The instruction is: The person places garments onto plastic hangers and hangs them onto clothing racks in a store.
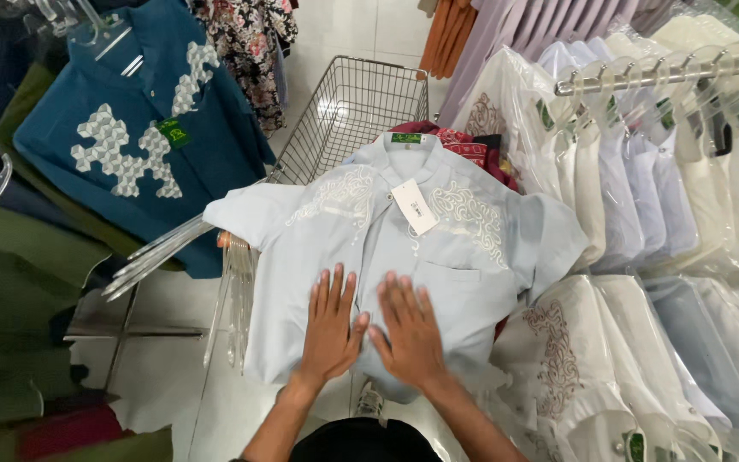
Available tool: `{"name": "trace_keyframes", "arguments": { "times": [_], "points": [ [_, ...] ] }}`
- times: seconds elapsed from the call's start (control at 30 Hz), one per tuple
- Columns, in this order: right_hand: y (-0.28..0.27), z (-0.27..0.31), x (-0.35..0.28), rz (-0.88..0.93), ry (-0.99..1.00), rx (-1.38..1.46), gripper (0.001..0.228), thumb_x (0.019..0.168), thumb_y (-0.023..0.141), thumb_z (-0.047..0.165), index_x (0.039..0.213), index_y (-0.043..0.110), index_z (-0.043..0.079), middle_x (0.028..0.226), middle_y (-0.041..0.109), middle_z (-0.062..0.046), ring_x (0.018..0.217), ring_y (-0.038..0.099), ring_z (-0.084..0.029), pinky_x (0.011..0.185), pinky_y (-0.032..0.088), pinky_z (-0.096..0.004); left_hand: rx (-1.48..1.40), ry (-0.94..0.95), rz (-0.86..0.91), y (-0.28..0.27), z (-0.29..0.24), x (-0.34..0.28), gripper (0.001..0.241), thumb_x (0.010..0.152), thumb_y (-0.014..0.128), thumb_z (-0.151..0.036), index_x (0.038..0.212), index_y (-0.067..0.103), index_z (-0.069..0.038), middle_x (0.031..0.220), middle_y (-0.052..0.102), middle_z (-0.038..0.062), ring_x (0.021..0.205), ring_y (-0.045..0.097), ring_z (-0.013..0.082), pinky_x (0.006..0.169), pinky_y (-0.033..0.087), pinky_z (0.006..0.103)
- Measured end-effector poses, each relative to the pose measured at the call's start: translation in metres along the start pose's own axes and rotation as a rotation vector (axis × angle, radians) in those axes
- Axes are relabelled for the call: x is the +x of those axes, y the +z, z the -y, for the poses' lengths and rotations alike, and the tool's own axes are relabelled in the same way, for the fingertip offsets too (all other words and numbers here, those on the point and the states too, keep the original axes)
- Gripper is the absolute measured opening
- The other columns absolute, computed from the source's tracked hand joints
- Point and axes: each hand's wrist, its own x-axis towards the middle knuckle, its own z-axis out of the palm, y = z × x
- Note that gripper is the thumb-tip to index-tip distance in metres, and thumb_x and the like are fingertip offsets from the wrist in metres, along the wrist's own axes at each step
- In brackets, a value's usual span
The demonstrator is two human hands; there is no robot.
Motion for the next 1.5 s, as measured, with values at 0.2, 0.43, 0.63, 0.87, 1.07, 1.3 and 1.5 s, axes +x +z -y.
{"name": "trace_keyframes", "arguments": {
  "times": [0.2,0.43,0.63,0.87,1.07,1.3,1.5],
  "points": [
    [-0.007,0.023,-0.08,0.17,-0.151,0.541,0.04,0.102,0.055,0.028,0.137,0.068,0.012,0.159,0.047,-0.013,0.148,0.036,-0.037,0.122,0.02,-0.051,0.045,-0.376,0.172,0.032,0.006,-0.127,0.076,0.107,0.038,-0.048,0.168,0.009,-0.015,0.174,0.002,0.019,0.157,0.002,0.0413,0.125,0.004,0.054],
    [-0.001,0.024,-0.123,0.179,0.09,0.764,0.023,0.086,0.072,0.015,0.107,0.082,0.016,0.101,0.081,-0.004,0.094,0.077,-0.029,0.083,0.062,-0.043,-0.022,-0.474,0.582,0.048,0.051,-0.203,0.039,0.096,0.061,-0.047,0.127,0.066,-0.024,0.129,0.064,0.002,0.119,0.066,0.0296,0.092,0.055,0.0473],
    [-0.01,0.011,-0.064,-0.119,0.049,0.157,0.049,0.095,0.062,0.03,0.139,0.063,0.008,0.153,0.052,-0.021,0.141,0.043,-0.049,0.112,0.028,-0.061,-0.02,0.034,-0.209,-0.008,-0.01,-0.064,0.04,0.102,0.051,-0.04,0.134,0.063,-0.019,0.143,0.056,0.012,0.136,0.053,0.0373,0.106,0.041,0.0517],
    [-0.024,-0.001,-0.021,-0.173,-0.236,0.204,0.053,0.101,0.045,0.034,0.147,0.058,0.011,0.149,0.057,-0.016,0.141,0.05,-0.035,0.12,0.027,-0.054,0.045,0.074,0.177,0.011,0.004,0.021,0.054,0.105,0.046,-0.046,0.158,0.041,-0.035,0.171,0.028,0.009,0.157,0.023,0.0405,0.126,0.018,0.0575],
    [0.032,-0.192,-0.062,-0.357,0.385,-0.19,0.046,0.105,0.053,0.028,0.141,0.06,0.0,0.136,0.063,-0.026,0.123,0.062,-0.042,0.104,0.046,-0.052,0.121,0.003,0.149,0.02,-0.004,0.014,0.049,0.109,0.034,-0.049,0.157,0.041,-0.039,0.171,0.026,0.004,0.159,0.019,0.0343,0.127,0.012,0.0523],
    [-0.046,-0.114,-0.026,-0.157,0.152,-0.106,0.061,0.097,0.065,0.04,0.147,0.058,0.007,0.148,0.055,-0.025,0.137,0.053,-0.043,0.111,0.041,-0.052,0.113,0.057,0.05,0.031,0.0,0.009,0.05,0.107,0.037,-0.052,0.154,0.046,-0.038,0.169,0.03,0.004,0.157,0.023,0.0338,0.125,0.015,0.0516],
    [-0.06,-0.182,-0.003,-0.139,0.717,-0.393,0.082,0.072,0.087,0.048,0.138,0.06,0.008,0.124,0.057,-0.017,0.11,0.063,-0.034,0.089,0.056,-0.046,0.103,0.043,0.047,0.035,0.003,0.012,0.05,0.106,0.042,-0.052,0.153,0.048,-0.038,0.168,0.032,0.004,0.155,0.025,0.0334,0.125,0.015,0.0506]
  ]
}}
